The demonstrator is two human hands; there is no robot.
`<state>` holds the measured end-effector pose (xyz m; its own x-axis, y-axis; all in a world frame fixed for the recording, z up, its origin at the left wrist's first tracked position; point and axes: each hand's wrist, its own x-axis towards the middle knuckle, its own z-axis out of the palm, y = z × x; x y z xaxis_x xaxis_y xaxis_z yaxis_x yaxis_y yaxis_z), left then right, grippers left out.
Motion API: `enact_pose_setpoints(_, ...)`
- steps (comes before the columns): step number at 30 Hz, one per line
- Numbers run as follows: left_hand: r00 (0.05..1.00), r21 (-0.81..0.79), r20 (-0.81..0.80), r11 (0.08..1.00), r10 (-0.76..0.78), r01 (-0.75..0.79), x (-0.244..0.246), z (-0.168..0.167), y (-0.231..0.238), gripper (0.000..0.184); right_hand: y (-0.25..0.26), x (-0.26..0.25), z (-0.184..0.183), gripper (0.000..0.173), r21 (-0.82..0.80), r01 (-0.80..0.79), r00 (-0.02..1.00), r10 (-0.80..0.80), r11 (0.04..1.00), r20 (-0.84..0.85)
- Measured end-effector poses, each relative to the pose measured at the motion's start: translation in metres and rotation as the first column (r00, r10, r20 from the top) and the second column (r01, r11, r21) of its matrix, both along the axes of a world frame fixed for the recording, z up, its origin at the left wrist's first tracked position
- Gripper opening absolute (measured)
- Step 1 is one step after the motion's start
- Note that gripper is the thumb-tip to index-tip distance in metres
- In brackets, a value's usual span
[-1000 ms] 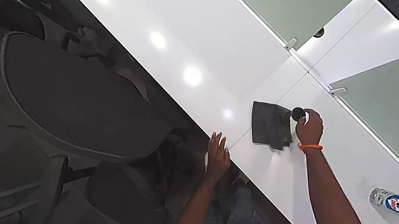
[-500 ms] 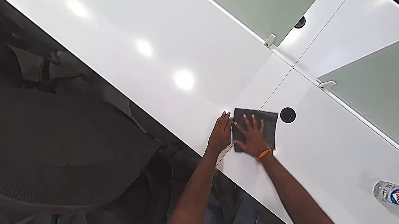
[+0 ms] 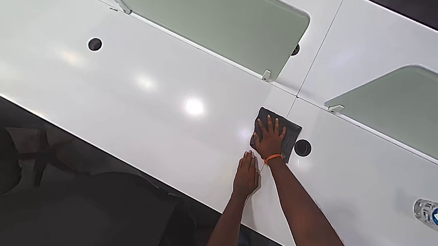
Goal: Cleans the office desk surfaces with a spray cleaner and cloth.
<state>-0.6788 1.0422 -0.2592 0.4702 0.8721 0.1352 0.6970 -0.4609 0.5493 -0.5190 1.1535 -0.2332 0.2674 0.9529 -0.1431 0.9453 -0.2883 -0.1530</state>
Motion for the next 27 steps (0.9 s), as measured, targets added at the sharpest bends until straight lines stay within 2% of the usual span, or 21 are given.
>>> enact_pose_setpoints(4, 0.985, -0.029, -0.168, 0.999, -0.024, 0.019, 0.003, -0.001, 0.000, 0.057, 0.037, 0.019, -0.006, 0.060, 0.082, 0.085, 0.996, -0.085, 0.993, -0.003)
enact_pose_setpoints(9, 0.982, -0.032, -0.190, 0.999, -0.020, 0.014, 0.005, 0.000, 0.005, 0.057, 0.088, 0.042, -0.003, 0.061, 0.082, 0.098, 0.995, -0.098, 0.992, -0.007)
enact_pose_setpoints(12, 0.985, -0.019, -0.175, 1.000, -0.003, 0.000, 0.003, -0.001, 0.002, 0.056, 0.108, 0.066, -0.002, 0.063, 0.051, -0.034, 0.999, 0.036, 0.998, -0.031)
enact_pose_setpoints(14, 0.987, -0.008, -0.162, 1.000, 0.002, -0.003, 0.003, -0.002, 0.004, 0.055, 0.121, 0.093, 0.001, 0.061, 0.040, -0.156, 0.985, 0.158, 0.987, -0.064)
enact_pose_setpoints(16, 0.986, -0.007, -0.164, 1.000, 0.000, -0.001, 0.003, -0.002, 0.005, 0.056, 0.128, 0.117, 0.003, 0.057, 0.029, -0.210, 0.975, 0.212, 0.977, -0.063)
enact_pose_setpoints(22, 0.988, 0.007, -0.154, 1.000, 0.007, -0.006, 0.002, -0.003, 0.004, 0.055, 0.112, 0.143, 0.002, 0.055, 0.074, 0.037, 0.999, -0.034, 0.997, -0.035)
enact_pose_setpoints(27, 0.988, 0.020, -0.155, 1.000, 0.012, -0.009, 0.003, -0.003, 0.004, 0.055, 0.060, 0.166, 0.004, 0.055, 0.071, 0.071, 0.997, -0.070, 0.995, -0.012)
